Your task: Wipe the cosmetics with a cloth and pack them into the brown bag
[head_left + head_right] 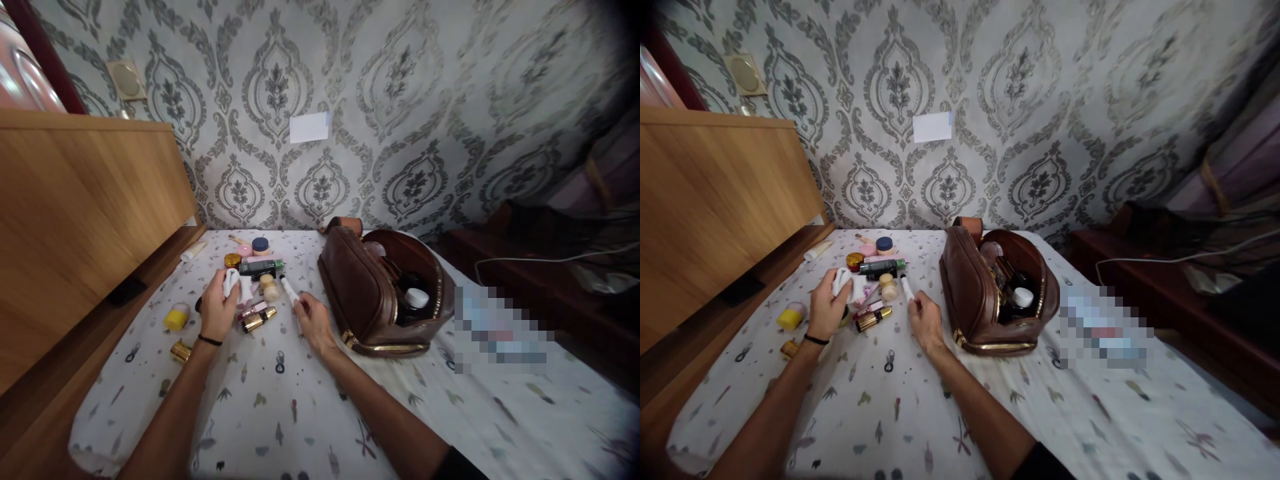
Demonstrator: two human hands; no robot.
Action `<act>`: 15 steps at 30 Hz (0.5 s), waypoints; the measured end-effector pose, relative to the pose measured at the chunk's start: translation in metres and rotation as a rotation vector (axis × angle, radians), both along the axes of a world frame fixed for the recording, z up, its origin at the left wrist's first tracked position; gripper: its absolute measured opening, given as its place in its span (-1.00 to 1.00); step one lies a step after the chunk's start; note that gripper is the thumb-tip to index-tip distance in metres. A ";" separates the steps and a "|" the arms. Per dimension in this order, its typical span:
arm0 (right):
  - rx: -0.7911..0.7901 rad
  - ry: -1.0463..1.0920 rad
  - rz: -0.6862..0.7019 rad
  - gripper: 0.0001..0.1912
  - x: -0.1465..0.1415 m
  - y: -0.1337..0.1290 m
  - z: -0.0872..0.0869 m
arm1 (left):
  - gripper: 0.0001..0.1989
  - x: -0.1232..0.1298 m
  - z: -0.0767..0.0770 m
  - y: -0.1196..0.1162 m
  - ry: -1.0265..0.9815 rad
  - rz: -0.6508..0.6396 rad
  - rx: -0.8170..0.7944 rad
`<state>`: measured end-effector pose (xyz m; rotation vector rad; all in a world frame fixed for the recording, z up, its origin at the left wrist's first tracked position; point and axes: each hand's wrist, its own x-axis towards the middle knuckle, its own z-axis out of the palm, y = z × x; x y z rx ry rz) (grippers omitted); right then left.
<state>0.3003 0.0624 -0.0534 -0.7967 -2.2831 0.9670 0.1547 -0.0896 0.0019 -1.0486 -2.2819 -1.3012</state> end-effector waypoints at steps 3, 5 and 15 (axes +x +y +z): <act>-0.021 0.025 0.020 -0.79 -0.001 -0.002 -0.001 | -0.76 0.002 -0.002 0.001 0.078 -0.027 -0.056; -0.023 0.032 0.032 -0.82 -0.002 -0.005 0.000 | -0.74 0.004 -0.004 0.001 0.137 -0.062 -0.080; -0.107 0.179 0.000 -0.83 -0.002 -0.005 -0.002 | -0.76 0.005 -0.017 0.008 0.244 -0.176 -0.096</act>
